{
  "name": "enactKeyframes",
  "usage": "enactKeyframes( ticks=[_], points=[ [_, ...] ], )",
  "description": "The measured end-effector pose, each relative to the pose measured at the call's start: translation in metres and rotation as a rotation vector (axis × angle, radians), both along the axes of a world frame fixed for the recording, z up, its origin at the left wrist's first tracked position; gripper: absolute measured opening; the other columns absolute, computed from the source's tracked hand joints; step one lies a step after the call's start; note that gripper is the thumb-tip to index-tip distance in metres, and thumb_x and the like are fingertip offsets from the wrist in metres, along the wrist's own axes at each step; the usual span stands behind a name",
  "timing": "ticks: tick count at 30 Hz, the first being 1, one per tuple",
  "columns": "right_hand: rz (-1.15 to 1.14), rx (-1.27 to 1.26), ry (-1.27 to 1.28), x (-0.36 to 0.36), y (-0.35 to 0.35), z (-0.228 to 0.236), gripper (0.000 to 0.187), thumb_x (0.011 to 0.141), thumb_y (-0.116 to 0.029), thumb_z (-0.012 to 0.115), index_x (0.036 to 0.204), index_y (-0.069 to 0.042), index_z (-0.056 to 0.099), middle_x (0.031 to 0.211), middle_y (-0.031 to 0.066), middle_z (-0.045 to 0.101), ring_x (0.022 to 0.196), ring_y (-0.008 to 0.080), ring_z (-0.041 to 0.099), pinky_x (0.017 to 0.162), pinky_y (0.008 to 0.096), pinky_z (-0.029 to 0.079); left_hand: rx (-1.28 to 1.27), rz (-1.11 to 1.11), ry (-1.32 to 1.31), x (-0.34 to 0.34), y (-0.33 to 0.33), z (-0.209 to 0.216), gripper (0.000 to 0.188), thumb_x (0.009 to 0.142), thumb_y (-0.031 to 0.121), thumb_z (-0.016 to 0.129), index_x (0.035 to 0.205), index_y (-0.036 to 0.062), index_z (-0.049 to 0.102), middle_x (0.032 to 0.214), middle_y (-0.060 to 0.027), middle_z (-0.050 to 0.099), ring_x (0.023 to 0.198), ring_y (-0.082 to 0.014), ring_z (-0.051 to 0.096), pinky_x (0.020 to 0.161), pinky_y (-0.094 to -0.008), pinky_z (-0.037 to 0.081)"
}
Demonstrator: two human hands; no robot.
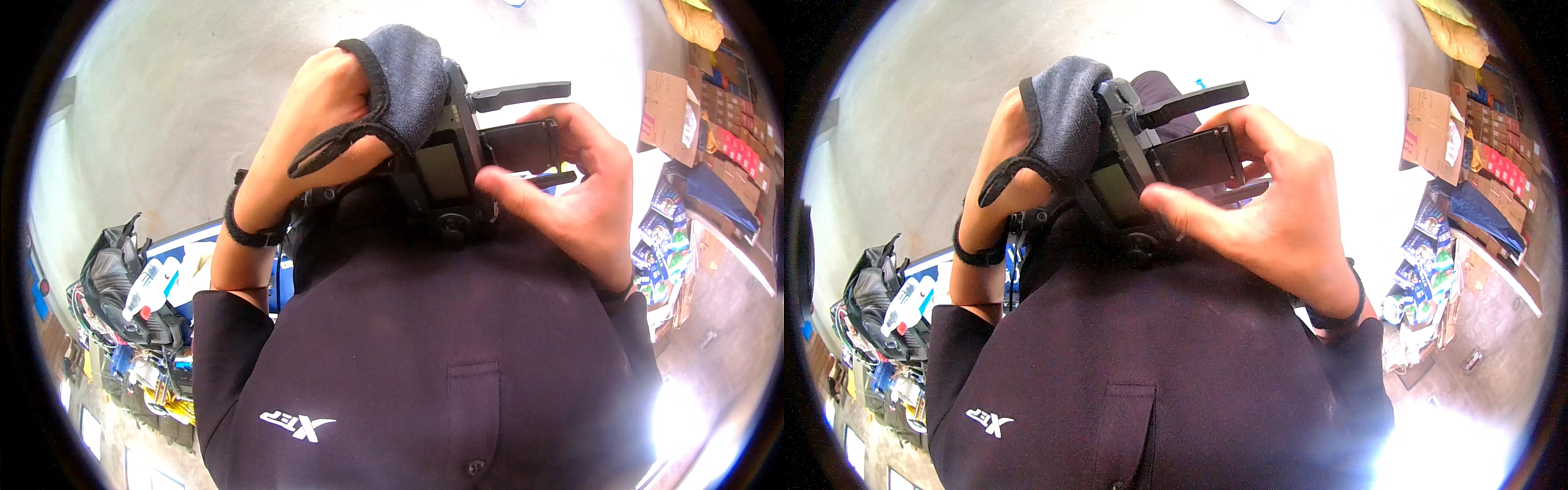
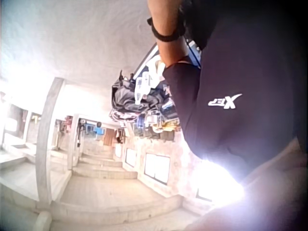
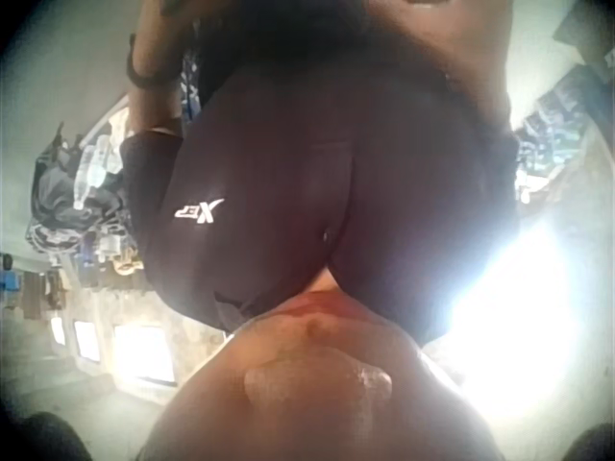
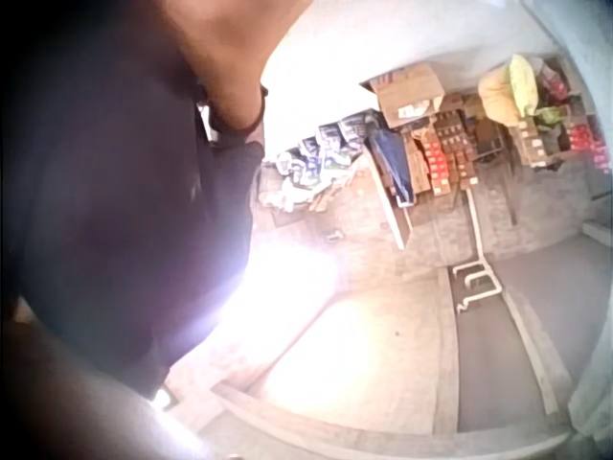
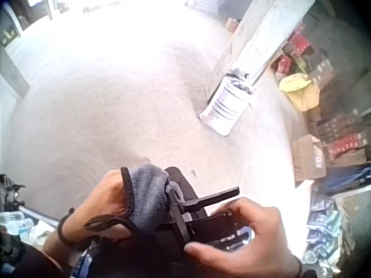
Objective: The person adjusts the head-mounted camera and wipes it with a cloth. They then pick up a drone, unfold its arms, and inspect it. The person places the drone on a workbench and organizes various tools and parts, including a small metal piece and a cloth.
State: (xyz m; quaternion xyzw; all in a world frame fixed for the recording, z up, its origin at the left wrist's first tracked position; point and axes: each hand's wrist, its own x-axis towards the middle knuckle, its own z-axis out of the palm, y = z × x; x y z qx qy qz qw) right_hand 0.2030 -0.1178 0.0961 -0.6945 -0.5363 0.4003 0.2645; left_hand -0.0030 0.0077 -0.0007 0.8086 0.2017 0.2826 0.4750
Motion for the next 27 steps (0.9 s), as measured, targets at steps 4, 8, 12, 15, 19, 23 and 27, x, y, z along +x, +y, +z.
enactKeyframes(
  ticks=[4,8,12,15,19,23,27],
  points=[
    [-0.093,0.02,0.086,0.001,0.0,-0.012,0.029,0.08,-0.013,0.082,0.098,0.002,0.064,0.081,0.0063,0.072,0.075,0.0098,0.068,0.07,0.0221,0.052,0.017,-0.001,0.023,-0.001,0.001,0.004,0.039,0.075,0.012,0.064,0.11,-0.0067,0.062,0.096,-0.0192,0.068,0.083,-0.0318,0.066,0.077,-0.0358,0.051],
    [-0.118,-0.007,0.17,0.001,0.001,-0.012,0.027,0.082,-0.011,0.078,0.102,0.002,0.065,0.084,0.007,0.072,0.078,0.0098,0.068,0.071,0.0225,0.052,-0.054,-0.019,0.078,-0.003,0.002,0.006,0.04,0.075,0.011,0.063,0.111,-0.007,0.062,0.097,-0.0196,0.068,0.083,-0.0307,0.066,0.078,-0.0348,0.051],
    [-0.104,-0.007,0.157,0.01,0.0,-0.008,0.025,0.084,-0.01,0.077,0.102,0.003,0.066,0.088,0.0075,0.073,0.08,0.01,0.069,0.073,0.0236,0.052,-0.024,0.005,0.032,-0.002,0.002,0.001,0.041,0.076,0.012,0.063,0.112,-0.0073,0.063,0.096,-0.0196,0.067,0.083,-0.0299,0.066,0.077,-0.0344,0.051],
    [-0.105,0.012,0.153,0.026,-0.002,-0.004,0.022,0.085,-0.01,0.077,0.101,0.003,0.067,0.089,0.0073,0.073,0.081,0.0108,0.069,0.075,0.0244,0.053,-0.042,0.051,-0.031,0.0,0.002,0.001,0.035,0.076,0.013,0.063,0.105,-0.0061,0.063,0.09,-0.0198,0.065,0.078,-0.0326,0.064,0.072,-0.0361,0.051],
    [-0.106,0.083,0.165,0.042,-0.002,0.004,0.017,0.087,-0.005,0.075,0.1,0.004,0.07,0.088,0.0104,0.074,0.081,0.0134,0.07,0.075,0.0244,0.053,-0.093,0.106,-0.142,0.004,-0.001,-0.002,0.021,0.077,0.013,0.064,0.089,-0.0038,0.064,0.077,-0.0201,0.061,0.067,-0.0395,0.06,0.063,-0.0402,0.048],
    [-0.101,0.069,0.159,0.047,-0.002,0.009,0.014,0.083,-0.001,0.078,0.095,0.005,0.074,0.09,0.0149,0.075,0.086,0.0181,0.072,0.077,0.0268,0.054,-0.076,0.087,-0.102,0.004,0.001,-0.004,0.019,0.078,0.013,0.064,0.087,-0.0037,0.063,0.076,-0.0196,0.061,0.067,-0.0379,0.06,0.062,-0.0398,0.048],
    [-0.051,0.051,0.143,0.039,0.0,0.003,0.01,0.078,0.001,0.08,0.087,0.002,0.077,0.09,0.016,0.075,0.087,0.0206,0.072,0.078,0.0288,0.055,-0.047,0.036,0.091,-0.001,0.004,-0.004,0.039,0.08,0.017,0.061,0.111,-0.0067,0.063,0.095,-0.0192,0.067,0.082,-0.0293,0.066,0.077,-0.0347,0.051]
  ],
)
